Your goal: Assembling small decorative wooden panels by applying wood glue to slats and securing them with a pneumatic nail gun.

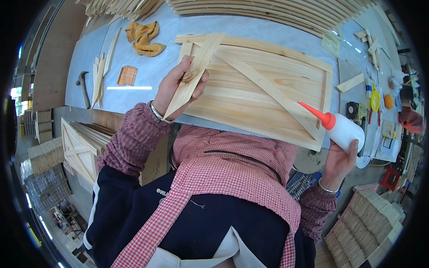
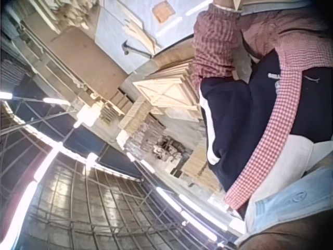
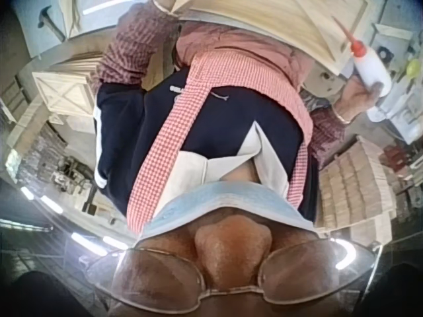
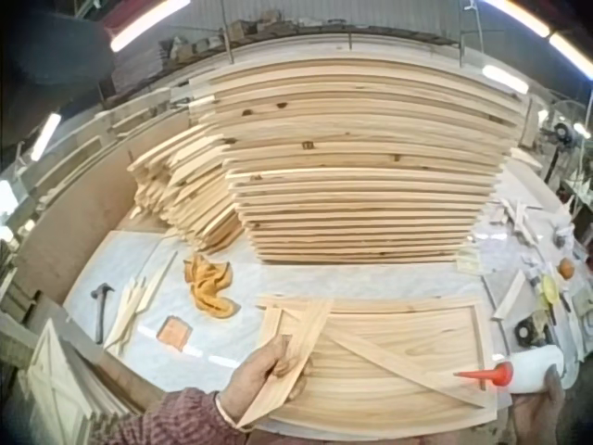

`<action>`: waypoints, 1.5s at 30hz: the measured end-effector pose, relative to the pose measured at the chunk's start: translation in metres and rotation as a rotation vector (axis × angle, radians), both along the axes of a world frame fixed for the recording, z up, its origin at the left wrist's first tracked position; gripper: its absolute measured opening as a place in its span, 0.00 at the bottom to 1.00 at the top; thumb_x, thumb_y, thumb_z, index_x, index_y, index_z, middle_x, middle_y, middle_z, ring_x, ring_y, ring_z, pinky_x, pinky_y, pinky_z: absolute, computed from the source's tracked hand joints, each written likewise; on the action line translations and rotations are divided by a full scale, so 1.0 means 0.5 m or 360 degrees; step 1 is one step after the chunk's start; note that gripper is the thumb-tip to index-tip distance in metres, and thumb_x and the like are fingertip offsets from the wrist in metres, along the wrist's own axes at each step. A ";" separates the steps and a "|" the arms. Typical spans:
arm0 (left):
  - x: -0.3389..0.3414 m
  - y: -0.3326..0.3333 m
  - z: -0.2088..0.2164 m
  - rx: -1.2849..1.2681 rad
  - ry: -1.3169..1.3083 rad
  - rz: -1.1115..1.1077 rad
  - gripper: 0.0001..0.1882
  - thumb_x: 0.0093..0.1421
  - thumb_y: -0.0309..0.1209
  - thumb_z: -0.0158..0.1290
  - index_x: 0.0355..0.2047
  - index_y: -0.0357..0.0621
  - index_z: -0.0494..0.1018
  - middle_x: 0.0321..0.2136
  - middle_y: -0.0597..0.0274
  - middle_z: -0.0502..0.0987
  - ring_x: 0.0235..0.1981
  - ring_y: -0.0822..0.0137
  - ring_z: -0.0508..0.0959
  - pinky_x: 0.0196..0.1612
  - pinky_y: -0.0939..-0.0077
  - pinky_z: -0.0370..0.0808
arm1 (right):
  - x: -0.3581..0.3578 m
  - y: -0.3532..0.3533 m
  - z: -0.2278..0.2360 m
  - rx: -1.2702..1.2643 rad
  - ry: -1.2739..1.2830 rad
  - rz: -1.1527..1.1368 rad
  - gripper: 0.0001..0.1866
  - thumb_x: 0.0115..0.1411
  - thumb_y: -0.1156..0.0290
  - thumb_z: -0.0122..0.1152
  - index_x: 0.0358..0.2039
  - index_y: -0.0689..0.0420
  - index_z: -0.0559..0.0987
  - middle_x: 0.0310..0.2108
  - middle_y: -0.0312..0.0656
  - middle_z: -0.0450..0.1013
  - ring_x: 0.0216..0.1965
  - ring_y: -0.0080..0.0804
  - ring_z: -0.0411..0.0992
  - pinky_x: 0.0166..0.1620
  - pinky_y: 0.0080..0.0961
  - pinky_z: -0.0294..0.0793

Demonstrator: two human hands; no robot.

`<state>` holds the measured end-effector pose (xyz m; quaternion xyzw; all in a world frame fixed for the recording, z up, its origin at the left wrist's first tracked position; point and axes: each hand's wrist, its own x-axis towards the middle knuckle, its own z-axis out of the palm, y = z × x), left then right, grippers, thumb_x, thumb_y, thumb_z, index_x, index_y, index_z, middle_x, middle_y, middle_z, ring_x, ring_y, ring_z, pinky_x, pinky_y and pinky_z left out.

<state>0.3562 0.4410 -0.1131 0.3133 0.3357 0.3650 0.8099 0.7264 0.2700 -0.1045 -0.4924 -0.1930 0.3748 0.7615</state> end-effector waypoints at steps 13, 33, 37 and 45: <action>0.066 -0.020 -0.012 -0.0173 -0.0296 0.0013 0.18 0.66 0.44 0.33 0.41 0.43 0.65 0.24 0.63 0.71 0.16 0.73 0.67 0.18 0.82 0.62 | -0.071 0.024 0.027 0.0022 -0.0161 0.0134 0.33 0.54 0.65 0.59 0.56 0.62 0.57 0.55 0.48 0.60 0.56 0.42 0.61 0.57 0.42 0.61; 0.157 -0.030 -0.022 0.0334 0.0174 0.0355 0.17 0.61 0.38 0.48 0.42 0.35 0.70 0.23 0.67 0.67 0.21 0.77 0.64 0.24 0.86 0.63 | -0.144 0.067 0.013 0.0023 0.0132 0.0272 0.33 0.53 0.65 0.60 0.56 0.62 0.59 0.55 0.48 0.60 0.56 0.40 0.61 0.57 0.42 0.62; 0.130 -0.005 -0.055 0.0934 0.0733 0.0146 0.20 0.57 0.34 0.54 0.46 0.33 0.69 0.24 0.69 0.64 0.25 0.78 0.63 0.27 0.85 0.63 | -0.124 0.064 -0.001 0.0027 0.0139 0.0235 0.32 0.53 0.66 0.59 0.56 0.62 0.58 0.55 0.49 0.61 0.56 0.41 0.61 0.57 0.43 0.63; 0.122 -0.001 -0.092 0.1127 0.0817 0.0229 0.18 0.58 0.37 0.53 0.42 0.34 0.71 0.26 0.66 0.67 0.24 0.76 0.66 0.27 0.85 0.65 | -0.119 0.057 -0.015 0.0000 0.0120 0.0213 0.32 0.54 0.66 0.58 0.56 0.62 0.58 0.55 0.51 0.60 0.56 0.42 0.61 0.57 0.44 0.63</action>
